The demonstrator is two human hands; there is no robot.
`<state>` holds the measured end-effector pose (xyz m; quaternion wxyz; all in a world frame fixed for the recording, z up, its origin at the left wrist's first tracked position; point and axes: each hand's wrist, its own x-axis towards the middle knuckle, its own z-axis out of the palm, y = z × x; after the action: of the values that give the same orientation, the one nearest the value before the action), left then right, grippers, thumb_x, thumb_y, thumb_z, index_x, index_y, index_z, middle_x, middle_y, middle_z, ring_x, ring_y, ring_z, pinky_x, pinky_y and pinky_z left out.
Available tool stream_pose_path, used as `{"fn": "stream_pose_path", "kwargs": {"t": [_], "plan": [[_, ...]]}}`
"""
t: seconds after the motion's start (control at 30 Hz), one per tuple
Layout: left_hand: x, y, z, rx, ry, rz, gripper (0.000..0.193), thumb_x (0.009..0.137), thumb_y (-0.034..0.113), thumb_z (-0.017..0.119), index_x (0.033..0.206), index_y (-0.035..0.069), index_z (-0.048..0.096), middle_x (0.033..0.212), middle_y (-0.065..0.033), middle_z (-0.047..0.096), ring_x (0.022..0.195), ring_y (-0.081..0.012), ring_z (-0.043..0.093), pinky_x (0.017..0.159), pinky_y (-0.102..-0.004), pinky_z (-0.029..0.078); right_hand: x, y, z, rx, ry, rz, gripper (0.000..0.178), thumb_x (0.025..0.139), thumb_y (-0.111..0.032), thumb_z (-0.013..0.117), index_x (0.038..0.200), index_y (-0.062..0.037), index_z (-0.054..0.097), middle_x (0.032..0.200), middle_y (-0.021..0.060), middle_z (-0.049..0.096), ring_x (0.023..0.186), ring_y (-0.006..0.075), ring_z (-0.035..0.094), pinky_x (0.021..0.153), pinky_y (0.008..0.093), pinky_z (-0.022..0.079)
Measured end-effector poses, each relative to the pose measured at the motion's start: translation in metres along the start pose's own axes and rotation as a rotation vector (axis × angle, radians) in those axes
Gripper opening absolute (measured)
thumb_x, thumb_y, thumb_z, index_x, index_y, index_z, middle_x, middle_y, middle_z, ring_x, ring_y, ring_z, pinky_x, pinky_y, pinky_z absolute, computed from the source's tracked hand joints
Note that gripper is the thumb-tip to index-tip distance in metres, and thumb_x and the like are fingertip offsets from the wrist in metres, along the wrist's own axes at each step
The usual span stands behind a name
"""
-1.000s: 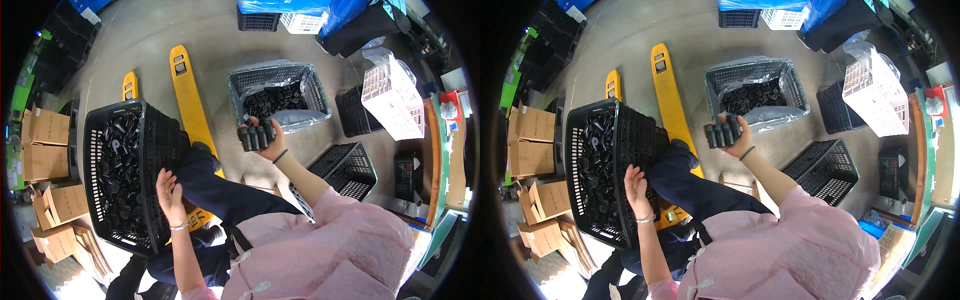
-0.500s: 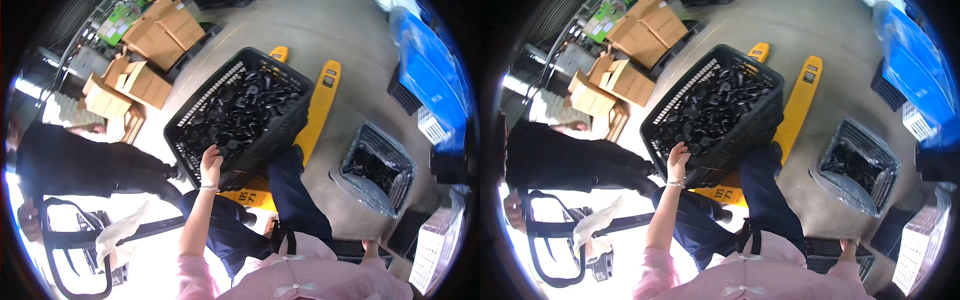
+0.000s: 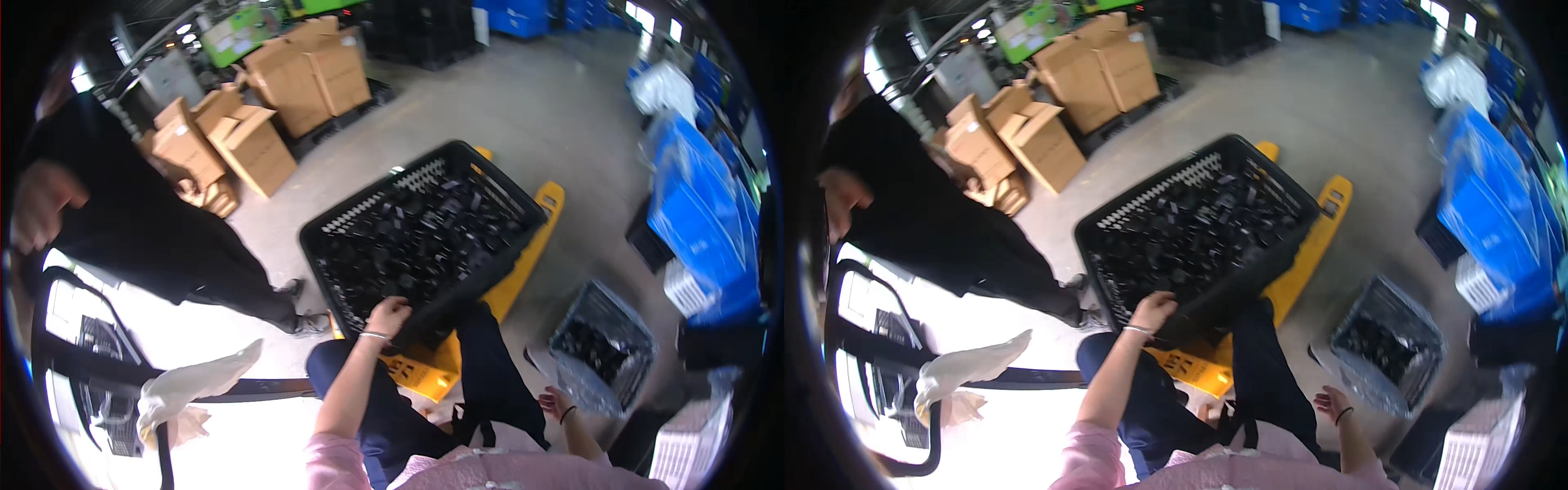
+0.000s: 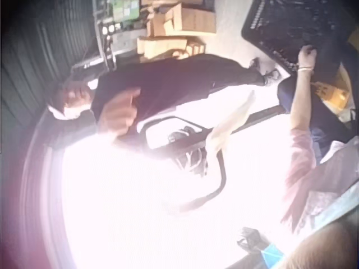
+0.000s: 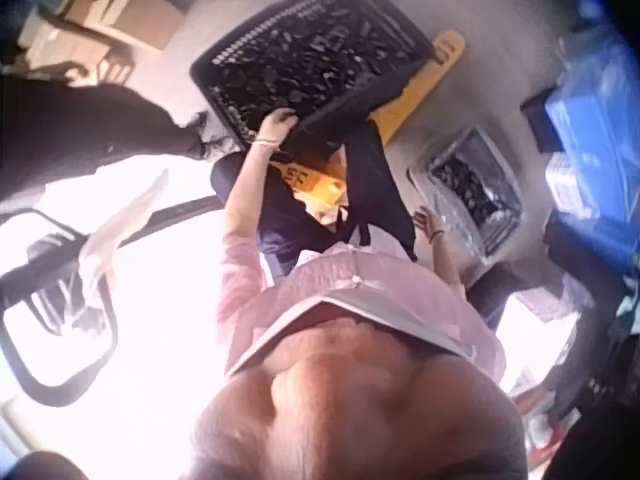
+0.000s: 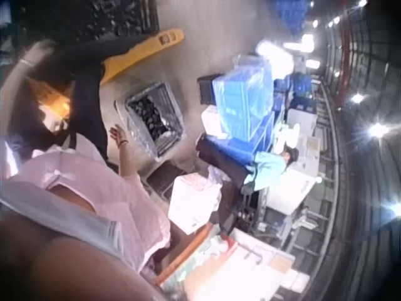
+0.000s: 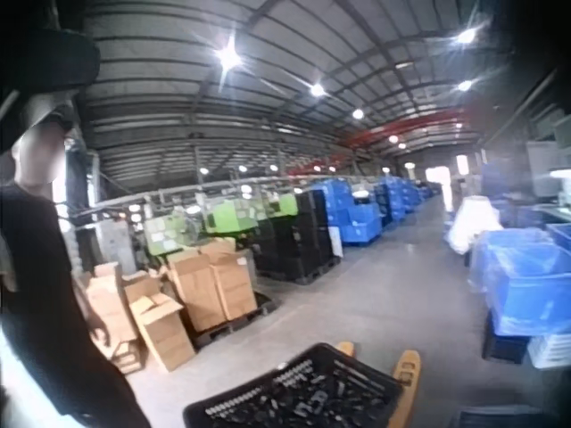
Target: The person assembles black plastic components by picking pieces from a crate by hand, turning them over, and fitting matching parts together.
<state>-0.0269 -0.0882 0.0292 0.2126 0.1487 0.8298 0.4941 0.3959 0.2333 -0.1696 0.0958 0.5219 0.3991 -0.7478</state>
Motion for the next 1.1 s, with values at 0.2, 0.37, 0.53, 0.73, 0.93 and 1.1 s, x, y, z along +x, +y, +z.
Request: {"fn": "stream_pose_path", "kwargs": {"t": [0.2,0.37,0.53,0.73,0.93,1.1], "plan": [[-0.003,-0.005,-0.001,-0.057,-0.010,0.003,0.036,0.077,0.020,0.059,0.106,-0.001,0.055,0.094,-0.0141,0.061,0.088,-0.0211,0.058,0.080,-0.0286,0.044,-0.039,-0.062,0.125,-0.225,-0.214,-0.131,0.037,0.083,-0.027,0.054,0.109,-0.0003,0.053,0.088,0.0046,0.059,0.077,0.0137,0.055,0.067,0.0253,0.043],[0.011,-0.015,-0.002,-0.061,-0.069,0.043,0.032,0.078,0.014,0.058,0.106,-0.001,0.055,0.095,-0.0131,0.061,0.088,-0.0177,0.058,0.079,-0.0273,0.045,-0.020,-0.013,0.067,-0.411,0.177,0.088,0.035,0.079,-0.034,0.057,0.100,-0.0070,0.059,0.087,0.0037,0.061,0.071,0.0133,0.057,0.062,0.0292,0.048],[0.010,-0.013,-0.003,0.025,-0.015,0.044,0.029,0.077,0.013,0.058,0.102,-0.001,0.057,0.089,-0.0117,0.062,0.081,-0.0164,0.059,0.074,-0.0259,0.045,-0.033,0.045,0.002,-0.481,0.363,0.271,0.031,0.080,-0.034,0.055,0.097,-0.0088,0.059,0.091,0.0069,0.063,0.076,0.0181,0.061,0.062,0.0346,0.049],[0.013,-0.010,0.000,-0.121,-0.050,-0.065,0.030,0.077,0.015,0.058,0.102,0.000,0.059,0.089,-0.0084,0.062,0.079,-0.0132,0.057,0.073,-0.0253,0.044,-0.049,0.052,-0.043,-0.508,0.394,0.335,0.032,0.082,-0.031,0.052,0.106,-0.0100,0.054,0.095,0.0069,0.061,0.080,0.0182,0.060,0.064,0.0348,0.048],[0.008,-0.007,0.005,-0.061,0.027,-0.001,0.034,0.074,0.021,0.059,0.101,0.001,0.058,0.092,-0.0141,0.062,0.087,-0.0208,0.060,0.078,-0.0278,0.045,-0.017,0.004,-0.104,-0.334,0.451,0.170,0.032,0.083,-0.028,0.052,0.109,-0.0095,0.052,0.092,0.0055,0.060,0.078,0.0173,0.059,0.062,0.0335,0.046],[0.007,-0.009,-0.001,0.183,0.094,0.160,0.030,0.069,0.019,0.057,0.094,0.002,0.061,0.090,-0.0134,0.062,0.086,-0.0271,0.058,0.079,-0.0307,0.045,0.007,-0.006,-0.111,-1.105,0.385,-0.050,0.034,0.083,-0.025,0.052,0.112,-0.0091,0.050,0.089,0.0044,0.060,0.076,0.0166,0.058,0.060,0.0324,0.045]]}}
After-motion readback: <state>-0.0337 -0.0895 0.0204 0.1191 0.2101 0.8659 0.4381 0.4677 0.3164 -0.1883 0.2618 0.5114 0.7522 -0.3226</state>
